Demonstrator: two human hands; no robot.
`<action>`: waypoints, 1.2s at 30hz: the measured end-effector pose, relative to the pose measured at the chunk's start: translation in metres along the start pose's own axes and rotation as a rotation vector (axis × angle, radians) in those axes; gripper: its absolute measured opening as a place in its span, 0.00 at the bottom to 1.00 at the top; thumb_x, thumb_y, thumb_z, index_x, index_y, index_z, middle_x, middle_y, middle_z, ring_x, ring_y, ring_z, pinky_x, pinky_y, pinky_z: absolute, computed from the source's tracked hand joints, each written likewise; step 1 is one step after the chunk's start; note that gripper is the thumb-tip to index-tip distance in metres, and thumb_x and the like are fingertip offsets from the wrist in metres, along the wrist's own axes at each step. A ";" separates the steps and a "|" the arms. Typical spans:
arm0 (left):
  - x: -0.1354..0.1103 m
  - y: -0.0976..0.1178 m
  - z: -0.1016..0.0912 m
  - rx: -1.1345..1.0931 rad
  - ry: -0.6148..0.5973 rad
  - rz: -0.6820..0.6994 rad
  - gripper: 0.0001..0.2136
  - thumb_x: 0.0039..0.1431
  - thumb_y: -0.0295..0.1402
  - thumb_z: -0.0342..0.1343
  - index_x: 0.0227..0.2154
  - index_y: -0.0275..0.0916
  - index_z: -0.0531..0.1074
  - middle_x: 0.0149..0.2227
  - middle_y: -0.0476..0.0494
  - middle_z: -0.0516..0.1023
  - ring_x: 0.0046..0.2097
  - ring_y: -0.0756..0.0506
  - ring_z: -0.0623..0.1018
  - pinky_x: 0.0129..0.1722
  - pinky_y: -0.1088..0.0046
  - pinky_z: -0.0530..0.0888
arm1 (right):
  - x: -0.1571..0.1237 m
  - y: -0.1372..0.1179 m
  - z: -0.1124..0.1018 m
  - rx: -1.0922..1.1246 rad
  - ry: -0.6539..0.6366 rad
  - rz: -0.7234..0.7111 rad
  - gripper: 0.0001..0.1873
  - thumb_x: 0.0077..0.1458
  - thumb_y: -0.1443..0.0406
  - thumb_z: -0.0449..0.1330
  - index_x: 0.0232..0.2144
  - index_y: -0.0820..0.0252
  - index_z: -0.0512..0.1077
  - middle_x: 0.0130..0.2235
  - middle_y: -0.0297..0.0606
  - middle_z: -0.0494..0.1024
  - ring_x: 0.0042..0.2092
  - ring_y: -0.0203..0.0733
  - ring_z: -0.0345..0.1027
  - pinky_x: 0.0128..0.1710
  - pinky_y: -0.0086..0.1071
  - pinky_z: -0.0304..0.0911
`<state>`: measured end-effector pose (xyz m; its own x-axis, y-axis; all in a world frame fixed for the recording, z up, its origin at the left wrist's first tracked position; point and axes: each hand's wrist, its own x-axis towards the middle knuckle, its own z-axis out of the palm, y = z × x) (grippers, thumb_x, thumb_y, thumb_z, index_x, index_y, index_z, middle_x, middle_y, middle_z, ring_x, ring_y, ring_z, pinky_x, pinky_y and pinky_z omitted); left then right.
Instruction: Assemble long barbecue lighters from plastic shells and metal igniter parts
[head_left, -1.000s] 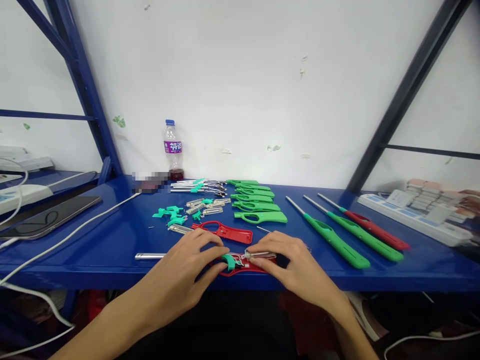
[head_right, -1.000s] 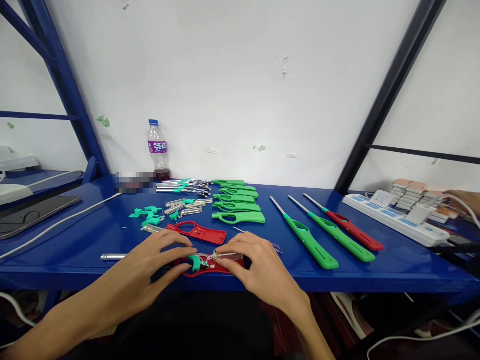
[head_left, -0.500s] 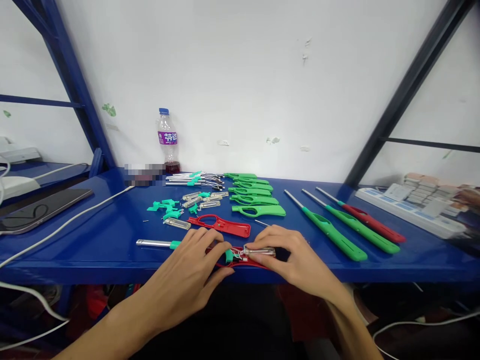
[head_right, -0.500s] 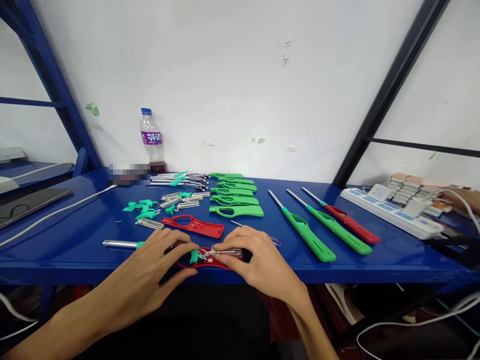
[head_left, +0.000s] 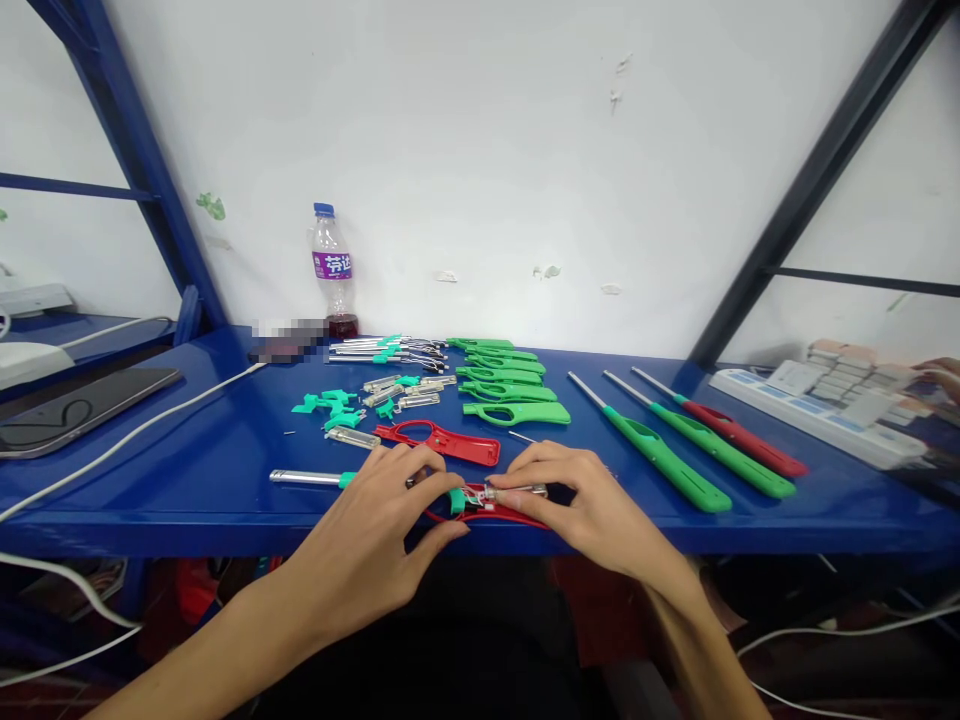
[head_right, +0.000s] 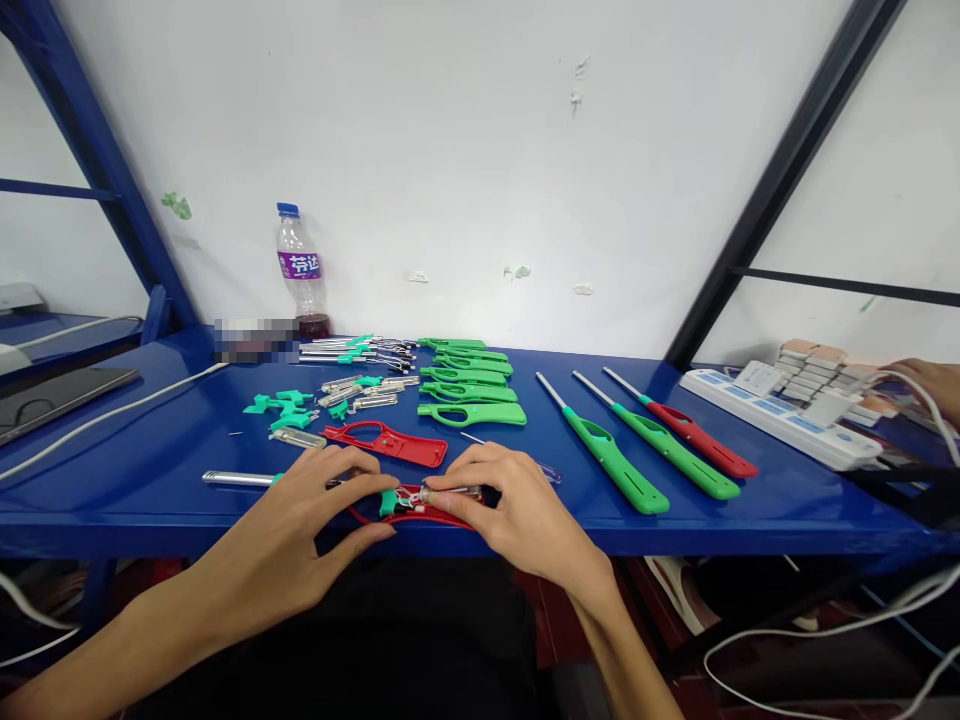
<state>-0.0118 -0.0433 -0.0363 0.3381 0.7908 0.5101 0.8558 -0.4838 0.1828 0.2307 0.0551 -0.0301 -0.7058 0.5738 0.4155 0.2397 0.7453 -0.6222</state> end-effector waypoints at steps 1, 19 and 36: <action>0.000 0.000 0.000 0.009 0.004 0.006 0.10 0.70 0.34 0.58 0.51 0.44 0.74 0.49 0.43 0.76 0.47 0.38 0.76 0.48 0.56 0.69 | -0.001 -0.001 0.000 -0.006 -0.001 0.010 0.10 0.67 0.58 0.65 0.47 0.46 0.84 0.43 0.33 0.84 0.45 0.41 0.76 0.46 0.34 0.66; -0.002 -0.006 0.008 0.014 -0.023 0.089 0.15 0.73 0.28 0.52 0.58 0.49 0.71 0.44 0.43 0.68 0.42 0.41 0.68 0.42 0.62 0.66 | -0.007 -0.001 0.003 -0.076 0.026 0.046 0.10 0.68 0.57 0.64 0.49 0.42 0.83 0.43 0.31 0.82 0.45 0.40 0.75 0.45 0.34 0.63; -0.003 -0.002 0.011 0.101 0.018 0.106 0.15 0.72 0.26 0.51 0.57 0.46 0.72 0.43 0.42 0.69 0.41 0.41 0.69 0.41 0.62 0.69 | -0.012 -0.002 0.004 -0.016 0.135 0.091 0.17 0.73 0.55 0.56 0.58 0.49 0.72 0.45 0.35 0.82 0.45 0.43 0.75 0.49 0.36 0.67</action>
<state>-0.0107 -0.0409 -0.0473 0.4225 0.7301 0.5371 0.8510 -0.5235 0.0423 0.2363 0.0455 -0.0369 -0.5847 0.6787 0.4443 0.3095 0.6929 -0.6512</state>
